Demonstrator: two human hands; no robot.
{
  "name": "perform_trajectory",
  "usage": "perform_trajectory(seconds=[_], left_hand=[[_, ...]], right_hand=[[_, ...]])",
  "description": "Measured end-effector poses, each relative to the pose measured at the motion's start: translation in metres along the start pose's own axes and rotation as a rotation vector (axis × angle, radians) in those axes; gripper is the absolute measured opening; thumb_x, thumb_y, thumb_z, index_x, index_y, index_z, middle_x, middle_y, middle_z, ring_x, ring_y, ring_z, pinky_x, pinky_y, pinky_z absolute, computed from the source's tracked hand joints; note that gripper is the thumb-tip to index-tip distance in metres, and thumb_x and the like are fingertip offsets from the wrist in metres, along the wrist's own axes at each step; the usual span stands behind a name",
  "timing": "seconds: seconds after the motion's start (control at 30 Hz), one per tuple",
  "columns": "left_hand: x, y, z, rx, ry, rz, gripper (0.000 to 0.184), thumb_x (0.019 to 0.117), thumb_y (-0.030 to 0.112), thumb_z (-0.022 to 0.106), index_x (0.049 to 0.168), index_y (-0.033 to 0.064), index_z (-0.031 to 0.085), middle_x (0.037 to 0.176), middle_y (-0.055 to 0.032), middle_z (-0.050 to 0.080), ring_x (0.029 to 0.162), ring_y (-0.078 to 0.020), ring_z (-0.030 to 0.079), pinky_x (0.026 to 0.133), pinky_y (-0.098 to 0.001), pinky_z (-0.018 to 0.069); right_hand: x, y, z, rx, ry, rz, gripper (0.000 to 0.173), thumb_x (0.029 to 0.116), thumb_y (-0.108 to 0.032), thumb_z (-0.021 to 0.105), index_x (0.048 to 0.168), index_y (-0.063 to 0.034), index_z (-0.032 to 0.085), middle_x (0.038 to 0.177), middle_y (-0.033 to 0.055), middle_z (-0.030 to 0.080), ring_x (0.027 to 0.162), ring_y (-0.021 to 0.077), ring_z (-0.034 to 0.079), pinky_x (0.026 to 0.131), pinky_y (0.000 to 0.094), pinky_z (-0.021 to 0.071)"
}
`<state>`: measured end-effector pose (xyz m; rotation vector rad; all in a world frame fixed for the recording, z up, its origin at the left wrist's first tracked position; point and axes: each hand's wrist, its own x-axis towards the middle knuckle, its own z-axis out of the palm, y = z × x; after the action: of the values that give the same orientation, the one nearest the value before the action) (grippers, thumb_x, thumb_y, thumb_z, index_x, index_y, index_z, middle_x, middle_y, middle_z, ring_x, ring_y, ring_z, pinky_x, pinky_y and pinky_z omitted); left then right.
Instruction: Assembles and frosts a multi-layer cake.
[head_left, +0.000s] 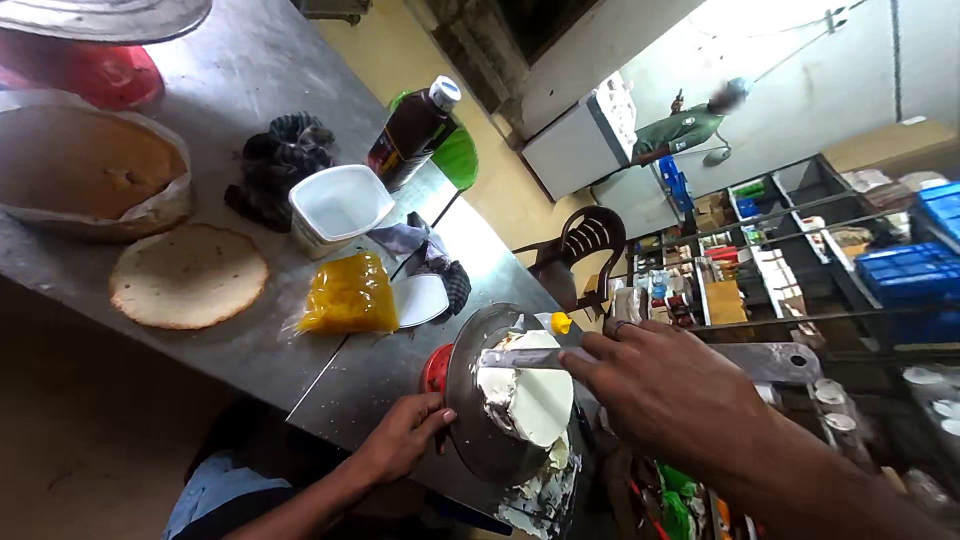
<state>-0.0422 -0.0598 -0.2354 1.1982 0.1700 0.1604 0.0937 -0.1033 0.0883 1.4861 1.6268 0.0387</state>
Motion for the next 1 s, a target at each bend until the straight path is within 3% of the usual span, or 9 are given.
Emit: perform_trajectory(seconds=[0.13, 0.23, 0.3, 0.37, 0.43, 0.53, 0.73, 0.87, 1.0], left_hand=[[0.013, 0.005, -0.011, -0.048, 0.082, 0.018, 0.031, 0.1059, 0.022, 0.049, 0.090, 0.0051, 0.068, 0.073, 0.0002, 0.068, 0.063, -0.0099, 0.066, 0.063, -0.0286, 0.0580], [0.033, 0.023, -0.028, -0.039, 0.144, 0.029, 0.029, 0.1064, 0.014, 0.045, 0.094, 0.0041, 0.070, 0.069, -0.0010, 0.068, 0.059, -0.0103, 0.065, 0.060, -0.0270, 0.0579], [0.043, 0.026, -0.033, -0.012, 0.180, 0.045, 0.026, 0.1055, 0.015, 0.049, 0.101, 0.0032, 0.072, 0.073, -0.0044, 0.068, 0.059, -0.0126, 0.063, 0.059, -0.0270, 0.0561], [0.046, 0.026, -0.033, 0.011, 0.200, 0.042, 0.024, 0.1032, 0.015, 0.052, 0.104, 0.0029, 0.073, 0.076, -0.0061, 0.068, 0.059, -0.0131, 0.062, 0.057, -0.0267, 0.0547], [0.048, 0.023, -0.031, 0.056, 0.225, 0.034, 0.025, 0.1031, 0.019, 0.052, 0.096, 0.0052, 0.071, 0.074, -0.0051, 0.067, 0.058, -0.0134, 0.061, 0.056, -0.0273, 0.0552], [0.054, 0.028, -0.032, 0.115, 0.278, 0.018, 0.027, 0.1038, 0.020, 0.051, 0.092, 0.0057, 0.071, 0.072, -0.0033, 0.067, 0.058, -0.0121, 0.061, 0.058, -0.0269, 0.0551], [0.065, 0.044, -0.031, 0.194, 0.287, 0.000, 0.027, 0.1059, 0.018, 0.047, 0.094, 0.0057, 0.068, 0.075, 0.0003, 0.068, 0.064, -0.0084, 0.066, 0.062, -0.0257, 0.0585], [0.062, 0.049, -0.028, 0.220, 0.308, -0.012, 0.027, 0.1067, 0.016, 0.046, 0.096, 0.0042, 0.067, 0.078, -0.0008, 0.070, 0.068, -0.0095, 0.068, 0.066, -0.0273, 0.0607], [0.059, 0.041, -0.032, 0.207, 0.330, -0.003, 0.026, 0.1067, 0.017, 0.047, 0.098, 0.0039, 0.067, 0.080, -0.0015, 0.071, 0.070, -0.0113, 0.070, 0.068, -0.0302, 0.0622]], right_hand=[[-0.031, 0.000, -0.001, 0.348, -0.180, 0.002, 0.034, 0.0883, -0.023, 0.071, 0.121, -0.0329, 0.072, 0.095, -0.0018, 0.069, 0.085, 0.0225, 0.066, 0.066, 0.0438, 0.0538], [-0.086, 0.007, 0.055, 0.560, 0.293, 0.199, 0.044, 0.0827, -0.014, 0.064, 0.122, -0.0305, 0.075, 0.099, -0.0070, 0.073, 0.087, 0.0134, 0.070, 0.071, 0.0383, 0.0597], [-0.128, -0.013, 0.124, 0.788, 0.530, 0.509, 0.038, 0.0955, -0.012, 0.056, 0.128, -0.0222, 0.073, 0.109, -0.0037, 0.074, 0.093, 0.0097, 0.071, 0.079, 0.0346, 0.0617], [-0.162, -0.072, 0.214, 1.084, 0.645, 0.871, 0.035, 0.1030, -0.016, 0.054, 0.135, -0.0158, 0.068, 0.110, 0.0009, 0.074, 0.081, 0.0102, 0.070, 0.072, 0.0339, 0.0618], [-0.176, -0.151, 0.295, 1.267, 0.636, 1.147, 0.038, 0.1036, -0.015, 0.052, 0.140, -0.0138, 0.064, 0.106, 0.0055, 0.075, 0.072, 0.0144, 0.068, 0.065, 0.0365, 0.0606], [-0.171, -0.259, 0.352, 1.298, 0.428, 1.390, 0.042, 0.1028, -0.012, 0.051, 0.142, -0.0166, 0.063, 0.110, 0.0091, 0.075, 0.079, 0.0209, 0.071, 0.074, 0.0444, 0.0610], [-0.128, -0.325, 0.375, 1.109, 0.353, 1.446, 0.051, 0.0947, -0.002, 0.056, 0.139, -0.0244, 0.067, 0.115, 0.0133, 0.074, 0.097, 0.0325, 0.073, 0.082, 0.0538, 0.0601], [-0.086, -0.350, 0.402, 1.134, 0.325, 1.399, 0.053, 0.0941, -0.003, 0.055, 0.140, -0.0269, 0.066, 0.108, 0.0106, 0.074, 0.090, 0.0295, 0.074, 0.077, 0.0493, 0.0614], [-0.058, -0.351, 0.390, 1.677, 0.310, 1.454, 0.041, 0.1007, -0.007, 0.050, 0.138, -0.0137, 0.066, 0.110, 0.0113, 0.075, 0.096, 0.0255, 0.072, 0.092, 0.0469, 0.0572]])
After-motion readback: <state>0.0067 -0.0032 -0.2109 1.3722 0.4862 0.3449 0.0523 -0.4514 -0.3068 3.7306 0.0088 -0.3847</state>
